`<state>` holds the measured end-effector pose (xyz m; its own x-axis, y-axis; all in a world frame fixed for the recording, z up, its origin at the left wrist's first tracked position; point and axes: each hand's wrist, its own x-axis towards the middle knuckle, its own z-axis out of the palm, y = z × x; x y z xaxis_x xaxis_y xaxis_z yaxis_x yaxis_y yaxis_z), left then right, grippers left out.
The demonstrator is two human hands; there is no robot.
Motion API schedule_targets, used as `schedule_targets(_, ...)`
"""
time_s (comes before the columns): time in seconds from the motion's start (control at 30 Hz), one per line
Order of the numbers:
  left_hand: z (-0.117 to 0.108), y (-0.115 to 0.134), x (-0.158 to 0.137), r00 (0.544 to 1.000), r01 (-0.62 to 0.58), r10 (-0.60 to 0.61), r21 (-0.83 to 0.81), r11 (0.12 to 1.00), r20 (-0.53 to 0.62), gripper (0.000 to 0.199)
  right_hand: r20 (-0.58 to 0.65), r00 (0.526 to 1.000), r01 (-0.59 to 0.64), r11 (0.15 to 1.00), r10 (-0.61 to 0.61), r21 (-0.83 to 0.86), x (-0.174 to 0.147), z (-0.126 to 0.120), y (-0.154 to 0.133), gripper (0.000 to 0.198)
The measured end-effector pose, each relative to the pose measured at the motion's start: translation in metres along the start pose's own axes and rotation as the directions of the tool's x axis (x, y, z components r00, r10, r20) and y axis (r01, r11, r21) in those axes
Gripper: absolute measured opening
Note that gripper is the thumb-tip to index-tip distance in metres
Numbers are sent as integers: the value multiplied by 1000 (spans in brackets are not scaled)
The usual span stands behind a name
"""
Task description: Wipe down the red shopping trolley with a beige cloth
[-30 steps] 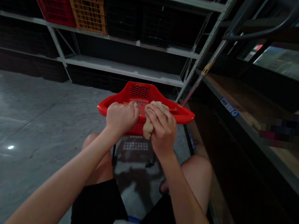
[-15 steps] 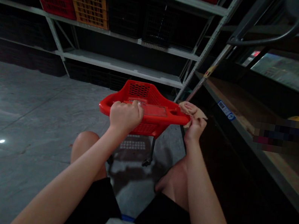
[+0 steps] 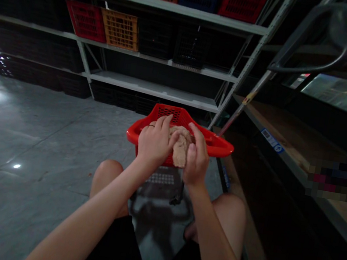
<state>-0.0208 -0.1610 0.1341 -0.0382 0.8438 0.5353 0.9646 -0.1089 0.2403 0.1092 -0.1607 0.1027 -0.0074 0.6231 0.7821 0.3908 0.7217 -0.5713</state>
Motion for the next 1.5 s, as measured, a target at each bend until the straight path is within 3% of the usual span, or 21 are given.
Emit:
schedule_targets(0.13, 0, 18, -3, 969, -241, 246, -118, 963, 23, 60, -71, 988, -130, 982, 140, 133, 22, -19, 21, 44)
schedule_targets(0.2, 4, 24, -7, 945, -316, 320, -55, 947, 71, 61, -153, 976, -152, 988, 156, 41, 31, -32, 39, 39)
schedule_targets(0.27, 6, 22, -10, 938, -338, 337, 1, 941, 78, 58, -181, 975, -158, 973, 128, -166, 35, -46, 60, 34)
schedule_targets(0.33, 2, 14, -10, 949, -308, 305, 23, 951, 81, 48, -101, 991, -124, 917, 92, -378, 33, -58, 78, 30)
schedule_targets(0.4, -6, 7, -6, 979, -183, 178, 45, 982, 99, 35, -5, 998, -52, 855, 57, -517, 25, -63, 89, 29)
schedule_targets(0.47, -11, 8, 0, 992, -40, 31, 70, 997, 120, 29, 27, 1000, 5, 817, 14, -577, 18, -61, 92, 32)
schedule_targets(0.53, -7, 22, 6, 990, -15, 5, 72, 997, 138, 30, 7, 1000, 19, 806, -18, -592, 13, -55, 91, 35)
schedule_targets(0.67, 20, 69, 11, 958, -252, 250, 1, 968, 140, 32, -30, 999, 3, 818, -25, -575, 11, -51, 92, 34)
schedule_targets(0.77, 34, 85, 9, 930, -348, 348, -20, 937, 117, 28, -5, 1000, 16, 831, -23, -557, 13, -59, 100, 34)
schedule_targets(0.87, 29, 66, -3, 923, -381, 381, -6, 925, 54, 34, 51, 997, 69, 820, -49, -567, 16, -71, 110, 33)
schedule_targets(1.0, 4, 3, -22, 953, -301, 303, 86, 950, -12, 35, 81, 995, 98, 821, -63, -563, 26, -87, 128, 30)
schedule_targets(1.1, -11, -29, -26, 968, -251, 243, 159, 955, 69, 19, 117, 993, 56, 810, 16, -584, 38, -96, 140, 30)
schedule_targets(1.2, -13, -20, -23, 971, -213, 182, 215, 953, 154, 19, 118, 986, -21, 787, 119, -617, 49, -94, 137, 30)
schedule_targets(1.27, -9, 5, -19, 989, -105, 72, 261, 960, 133, 24, 109, 983, -52, 799, 145, -600, 54, -83, 123, 30)
schedule_targets(1.37, -1, 46, -18, 991, 15, -48, 260, 965, 122, 31, 165, 980, -24, 883, 114, -469, 55, -57, 90, 32)
schedule_targets(1.43, 4, 63, -22, 994, -30, 5, 222, 975, 111, 31, 211, 972, -24, 933, 106, -360, 54, -42, 70, 35)
schedule_targets(1.5, 9, 69, -29, 988, -141, 129, 164, 976, 79, 29, 224, 959, -97, 943, 174, -319, 53, -36, 59, 38)
